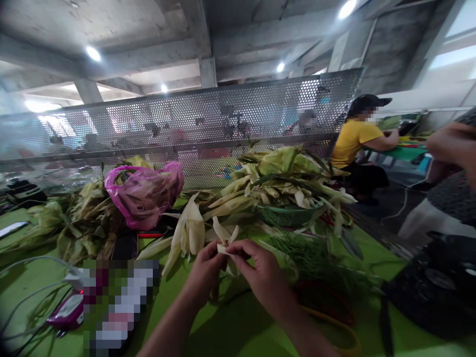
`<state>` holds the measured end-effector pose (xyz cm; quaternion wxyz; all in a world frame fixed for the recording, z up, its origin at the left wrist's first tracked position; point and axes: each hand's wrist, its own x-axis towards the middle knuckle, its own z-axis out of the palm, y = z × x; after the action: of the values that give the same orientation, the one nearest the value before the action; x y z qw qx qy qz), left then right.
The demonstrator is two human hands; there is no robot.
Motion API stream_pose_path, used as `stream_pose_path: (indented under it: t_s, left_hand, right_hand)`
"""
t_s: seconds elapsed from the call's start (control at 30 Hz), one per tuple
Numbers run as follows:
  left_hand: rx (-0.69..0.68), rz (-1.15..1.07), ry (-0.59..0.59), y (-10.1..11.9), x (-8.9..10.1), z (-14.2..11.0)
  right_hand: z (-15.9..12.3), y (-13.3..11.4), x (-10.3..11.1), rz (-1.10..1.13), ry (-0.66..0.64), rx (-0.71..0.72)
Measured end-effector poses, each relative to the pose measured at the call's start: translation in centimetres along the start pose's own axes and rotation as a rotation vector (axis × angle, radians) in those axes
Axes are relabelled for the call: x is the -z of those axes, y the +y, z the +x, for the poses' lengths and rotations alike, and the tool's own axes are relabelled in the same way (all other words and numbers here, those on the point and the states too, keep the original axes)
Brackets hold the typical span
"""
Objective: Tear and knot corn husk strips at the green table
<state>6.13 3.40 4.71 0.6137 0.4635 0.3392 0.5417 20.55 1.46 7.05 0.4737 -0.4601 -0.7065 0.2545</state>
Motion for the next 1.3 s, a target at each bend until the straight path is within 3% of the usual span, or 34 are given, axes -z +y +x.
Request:
stream_pose_path:
  t_s: [0.13,0.33,0.53,0.67,0.8,1.03,1.2,1.3]
  left_hand:
    - [0.099,-0.21,-0.103,0.5,-0.2,-0.6]
    - [0.171,-0.357,-0.025,-0.3,-0.1,-0.4]
    - [0.158,-0.338,0.021,-0.5,0.1,-0.3]
    - [0.109,-0.241,0.009,-0.4,0.0,-0.3]
    - [0.047,-0.077,-0.023,-0.4,-0.2,-0.4]
    - [0.006,-0.009,-0.056,-0.5,-0.6,-1.1]
    - [-0.007,-0.029,-0.072,-0.6,-0.9,-1.0]
    - [0.034,-0.082,-0.061,-0.6,-1.2,-0.8]
  right_hand:
    - [0.2,0.5,0.6,0.0,0.032,-0.009]
    - [0.2,1.1,0.7,-0.078,-0.055,0.103]
    - [-0.2,1.0,0.6,-0.25,-0.091,0.241]
    - [-0.2,0.6,0.5,-0.262,-0.049,0.255]
    - [-0.2,0.6,-0.2,-0.136,0.039,0.162]
    - [-0.6,1.2,-1.3,0.047,0.159,-0.111]
    - [-0.3,1.5,-1.3,0.078,0.228,-0.222]
    - [0.0,2.0,-1.4,0.235,0.208,-0.266]
